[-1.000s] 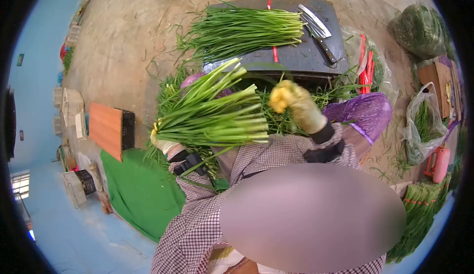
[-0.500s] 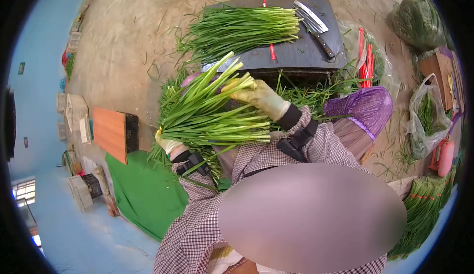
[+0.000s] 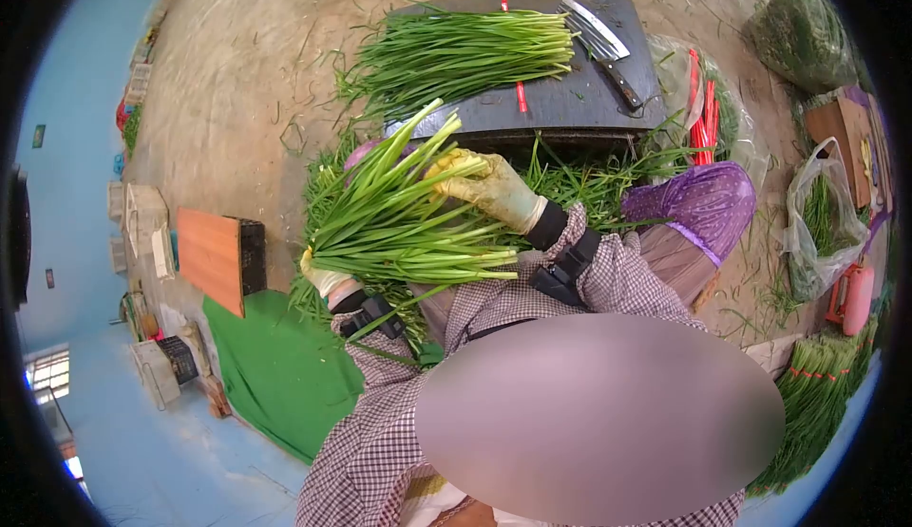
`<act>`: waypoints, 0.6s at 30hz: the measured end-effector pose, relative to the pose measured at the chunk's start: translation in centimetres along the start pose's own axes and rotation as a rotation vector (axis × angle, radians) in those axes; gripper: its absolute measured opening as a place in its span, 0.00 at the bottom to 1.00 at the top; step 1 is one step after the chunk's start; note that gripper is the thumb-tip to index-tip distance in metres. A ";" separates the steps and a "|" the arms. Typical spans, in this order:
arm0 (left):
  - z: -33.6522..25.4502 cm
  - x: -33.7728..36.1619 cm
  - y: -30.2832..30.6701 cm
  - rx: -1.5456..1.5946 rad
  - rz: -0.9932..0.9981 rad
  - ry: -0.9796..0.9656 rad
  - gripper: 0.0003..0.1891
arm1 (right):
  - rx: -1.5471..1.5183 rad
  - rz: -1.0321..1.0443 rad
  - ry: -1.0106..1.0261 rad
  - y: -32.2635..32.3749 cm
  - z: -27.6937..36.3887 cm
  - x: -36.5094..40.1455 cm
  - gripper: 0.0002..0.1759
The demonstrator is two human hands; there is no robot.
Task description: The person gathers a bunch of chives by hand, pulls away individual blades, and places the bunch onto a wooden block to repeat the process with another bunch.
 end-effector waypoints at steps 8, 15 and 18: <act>-0.1 0.3 0.3 -0.057 -0.029 -0.007 0.18 | -0.261 -0.121 0.014 2.1 0.7 0.0 0.14; 0.2 -0.2 1.8 -0.014 -0.112 -0.010 0.17 | -0.499 -0.221 0.165 12.3 4.8 2.4 0.12; 0.4 -0.8 2.1 -0.063 -0.071 -0.021 0.18 | 0.143 -0.213 0.028 12.3 6.4 1.7 0.14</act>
Point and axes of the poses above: each hand's wrist, its own x-axis away from the middle knuckle, its own y-axis out of the back of the hand, z = x × y, the point moved 10 cm from there along -x, towards the middle knuckle, and after that the axes turned 6 degrees about -x, right-handed, at the moved point
